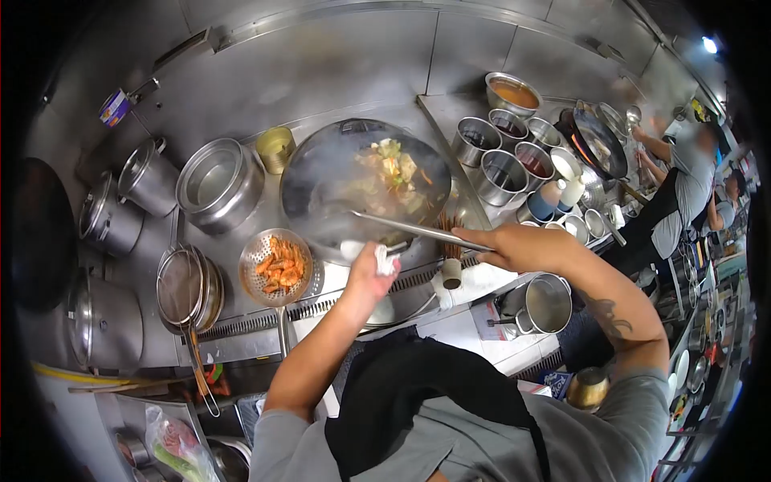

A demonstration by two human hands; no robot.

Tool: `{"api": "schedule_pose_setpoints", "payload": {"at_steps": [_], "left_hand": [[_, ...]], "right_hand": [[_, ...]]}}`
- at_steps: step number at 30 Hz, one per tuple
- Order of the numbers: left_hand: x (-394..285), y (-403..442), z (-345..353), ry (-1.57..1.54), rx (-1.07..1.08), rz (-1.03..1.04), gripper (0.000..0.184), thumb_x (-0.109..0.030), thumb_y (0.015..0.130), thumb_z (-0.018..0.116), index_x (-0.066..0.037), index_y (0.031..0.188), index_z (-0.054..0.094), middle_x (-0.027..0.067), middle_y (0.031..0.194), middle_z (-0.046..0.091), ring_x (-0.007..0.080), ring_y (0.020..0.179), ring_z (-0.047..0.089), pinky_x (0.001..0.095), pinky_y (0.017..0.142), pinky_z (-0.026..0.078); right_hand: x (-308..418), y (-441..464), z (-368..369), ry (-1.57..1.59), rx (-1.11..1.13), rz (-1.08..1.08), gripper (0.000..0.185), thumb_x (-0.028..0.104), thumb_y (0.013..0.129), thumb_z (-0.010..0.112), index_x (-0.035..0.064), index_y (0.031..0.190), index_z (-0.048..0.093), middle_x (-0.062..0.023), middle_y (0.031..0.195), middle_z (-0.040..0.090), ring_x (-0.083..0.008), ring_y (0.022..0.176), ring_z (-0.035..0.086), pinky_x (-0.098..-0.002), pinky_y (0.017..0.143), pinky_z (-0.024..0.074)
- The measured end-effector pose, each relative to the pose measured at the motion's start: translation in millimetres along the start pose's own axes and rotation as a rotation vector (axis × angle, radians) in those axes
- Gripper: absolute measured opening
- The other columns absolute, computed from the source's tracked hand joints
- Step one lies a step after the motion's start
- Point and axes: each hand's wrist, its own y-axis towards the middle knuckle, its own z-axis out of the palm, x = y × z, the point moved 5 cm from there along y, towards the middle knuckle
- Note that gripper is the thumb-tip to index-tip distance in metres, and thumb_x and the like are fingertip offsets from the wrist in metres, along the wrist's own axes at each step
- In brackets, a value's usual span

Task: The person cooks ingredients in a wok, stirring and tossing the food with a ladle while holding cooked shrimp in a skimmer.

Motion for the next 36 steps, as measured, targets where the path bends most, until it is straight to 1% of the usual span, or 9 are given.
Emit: {"api": "schedule_pose_setpoints", "payload": {"at_steps": [5, 6, 11, 14, 20, 23, 26, 31, 36], "left_hand": [[-5, -10, 5, -0.005, -0.012, 0.017, 0.007, -0.016, 0.087, 0.051, -0.01, 0.084, 0.053, 0.0057, 0.076, 0.055, 0.0196, 0.07, 0.054, 0.0315, 0.053, 0.048], [-7, 5, -4, 0.025, 0.128, 0.091, 0.007, -0.015, 0.086, 0.051, -0.01, 0.084, 0.053, 0.006, 0.075, 0.056, 0.0195, 0.068, 0.054, 0.0315, 0.053, 0.048], [72, 4, -95, 0.127, 0.074, 0.051, 0.008, -0.019, 0.087, 0.053, -0.011, 0.086, 0.052, 0.0049, 0.073, 0.056, 0.0205, 0.062, 0.055, 0.0326, 0.05, 0.048], [65, -11, -76, 0.143, 0.079, 0.05, 0.011, -0.021, 0.088, 0.051, -0.011, 0.088, 0.053, 0.0051, 0.077, 0.058, 0.0202, 0.068, 0.056, 0.0329, 0.054, 0.049], [-6, 7, -18, -0.029, 0.134, 0.041, 0.007, -0.017, 0.086, 0.051, -0.011, 0.084, 0.054, 0.0045, 0.076, 0.058, 0.0201, 0.068, 0.055, 0.0314, 0.056, 0.047], [-2, -12, -5, -0.006, 0.037, 0.004, 0.006, -0.016, 0.085, 0.052, -0.011, 0.084, 0.054, 0.0055, 0.077, 0.057, 0.0205, 0.068, 0.055, 0.0319, 0.055, 0.047], [-13, -11, -3, 0.032, 0.058, -0.016, 0.007, -0.016, 0.086, 0.051, -0.009, 0.085, 0.054, 0.0067, 0.078, 0.057, 0.0207, 0.069, 0.055, 0.0317, 0.054, 0.047], [7, 55, -58, 0.084, 0.232, 0.091, 0.013, -0.02, 0.088, 0.047, -0.01, 0.085, 0.054, 0.005, 0.072, 0.058, 0.0196, 0.063, 0.057, 0.0314, 0.049, 0.047], [34, -5, -61, 0.168, 0.154, 0.081, 0.011, -0.022, 0.088, 0.051, -0.013, 0.086, 0.054, 0.0035, 0.074, 0.058, 0.0191, 0.063, 0.057, 0.0335, 0.049, 0.048]], "right_hand": [[-41, 20, 40, 0.014, 0.095, 0.236, 0.057, 0.013, 0.089, 0.05, 0.0155, 0.143, 0.031, -0.0222, 0.094, 0.063, -0.0357, 0.085, 0.064, -0.0432, 0.075, 0.0499], [-48, 32, 56, -0.056, 0.015, 0.254, 0.058, 0.012, 0.088, 0.05, 0.0138, 0.143, 0.032, -0.0221, 0.093, 0.063, -0.0358, 0.084, 0.064, -0.0431, 0.074, 0.0502], [-53, 51, 74, -0.254, -0.313, 0.297, 0.061, 0.006, 0.082, 0.05, 0.0057, 0.141, 0.033, -0.0217, 0.091, 0.063, -0.0369, 0.08, 0.064, -0.0433, 0.071, 0.0513], [-42, 48, 60, -0.337, -0.266, 0.257, 0.061, 0.005, 0.081, 0.051, 0.0016, 0.14, 0.033, -0.0205, 0.092, 0.063, -0.034, 0.079, 0.064, -0.0429, 0.069, 0.052], [-18, 0, 18, -0.189, -0.116, 0.091, 0.058, 0.008, 0.084, 0.051, 0.0128, 0.14, 0.038, -0.0183, 0.086, 0.064, -0.0305, 0.078, 0.065, -0.0431, 0.068, 0.0514], [-8, -23, 3, -0.065, 0.125, 0.283, 0.056, 0.009, 0.085, 0.05, 0.0166, 0.14, 0.039, -0.0187, 0.084, 0.064, -0.0332, 0.08, 0.065, -0.0448, 0.07, 0.0499], [-28, -20, 10, -0.007, 0.129, 0.161, 0.055, 0.008, 0.086, 0.047, 0.0138, 0.14, 0.037, -0.0193, 0.084, 0.064, -0.0331, 0.08, 0.065, -0.0445, 0.071, 0.0502], [-73, 43, 63, -0.255, -0.183, 0.317, 0.063, 0.009, 0.081, 0.053, 0.011, 0.141, 0.034, -0.0204, 0.084, 0.064, -0.0351, 0.078, 0.064, -0.0452, 0.068, 0.0505], [-49, 38, 56, -0.274, -0.284, 0.308, 0.065, 0.013, 0.08, 0.056, 0.0073, 0.141, 0.034, -0.0217, 0.085, 0.064, -0.0361, 0.079, 0.064, -0.0454, 0.069, 0.0509]]}}
